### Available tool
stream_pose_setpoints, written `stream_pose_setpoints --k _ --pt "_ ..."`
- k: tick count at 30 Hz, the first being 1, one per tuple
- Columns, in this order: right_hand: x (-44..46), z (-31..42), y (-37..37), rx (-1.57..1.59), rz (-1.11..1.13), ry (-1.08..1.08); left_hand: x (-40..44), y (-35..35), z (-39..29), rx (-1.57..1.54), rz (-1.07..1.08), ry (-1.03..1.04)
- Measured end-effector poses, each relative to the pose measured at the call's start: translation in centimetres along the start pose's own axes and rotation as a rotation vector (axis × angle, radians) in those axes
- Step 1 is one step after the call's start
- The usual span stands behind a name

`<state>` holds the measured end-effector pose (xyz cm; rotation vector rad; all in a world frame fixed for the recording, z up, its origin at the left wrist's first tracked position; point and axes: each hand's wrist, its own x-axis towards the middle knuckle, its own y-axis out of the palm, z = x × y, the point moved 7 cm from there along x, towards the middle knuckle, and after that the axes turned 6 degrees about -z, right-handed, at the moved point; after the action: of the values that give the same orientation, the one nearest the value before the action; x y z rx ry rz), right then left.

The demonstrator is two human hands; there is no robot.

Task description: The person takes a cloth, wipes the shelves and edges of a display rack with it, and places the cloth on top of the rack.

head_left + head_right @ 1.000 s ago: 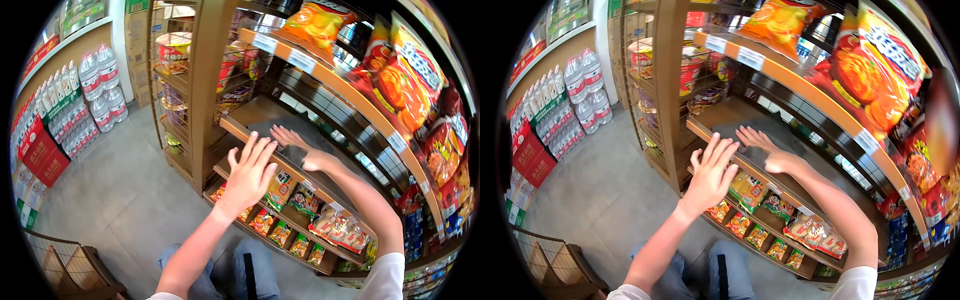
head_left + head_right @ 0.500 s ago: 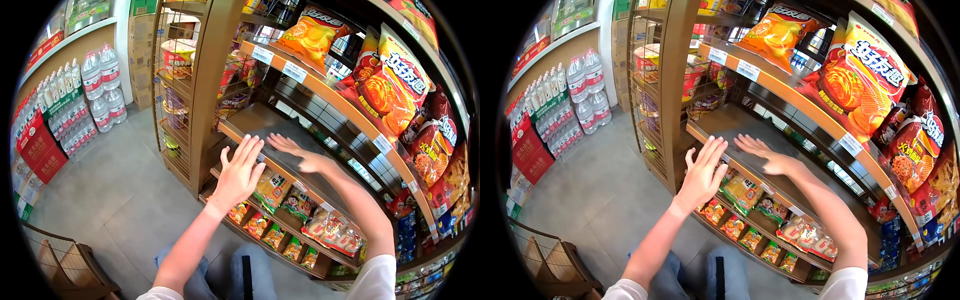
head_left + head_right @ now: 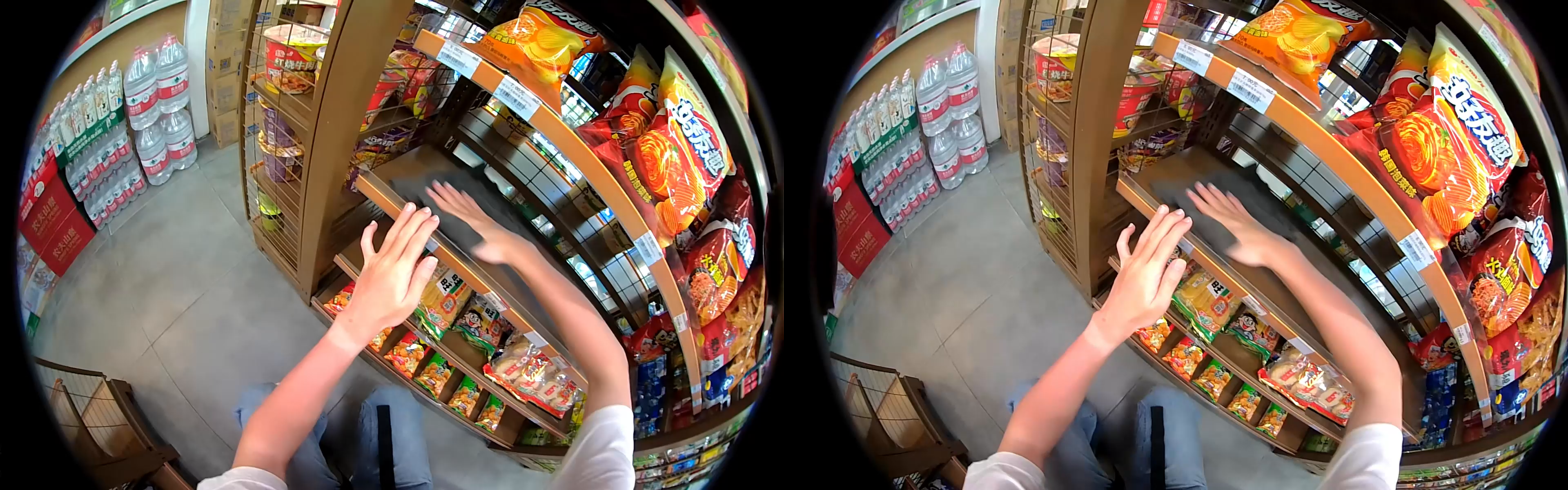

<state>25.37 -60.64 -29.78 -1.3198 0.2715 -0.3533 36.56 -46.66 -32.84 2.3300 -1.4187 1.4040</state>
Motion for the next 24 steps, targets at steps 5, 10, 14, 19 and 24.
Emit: stream_pose_setpoints --k 5,10,14,19,24 --pt "8.9 -2.4 1.2 -0.146 -0.055 0.137 0.1 0.2 -0.2 0.039 -0.006 -0.029" --pt "4.5 -1.5 1.1 -0.115 0.042 0.103 0.0 0.7 -0.5 0.07 -0.031 -0.027" --pt "-6.5 0.2 0.2 -0.07 0.212 0.16 -0.1 0.5 -0.5 0.055 -0.044 -0.022" --pt "-14.8 0.1 0.0 -0.086 0.239 0.16 -0.2 0.6 -0.2 0.018 -0.032 -0.009" --pt "-10.8 2.0 -1.5 0.31 0.081 -0.277 -0.2 0.9 -0.1 -0.062 -0.013 -0.019"
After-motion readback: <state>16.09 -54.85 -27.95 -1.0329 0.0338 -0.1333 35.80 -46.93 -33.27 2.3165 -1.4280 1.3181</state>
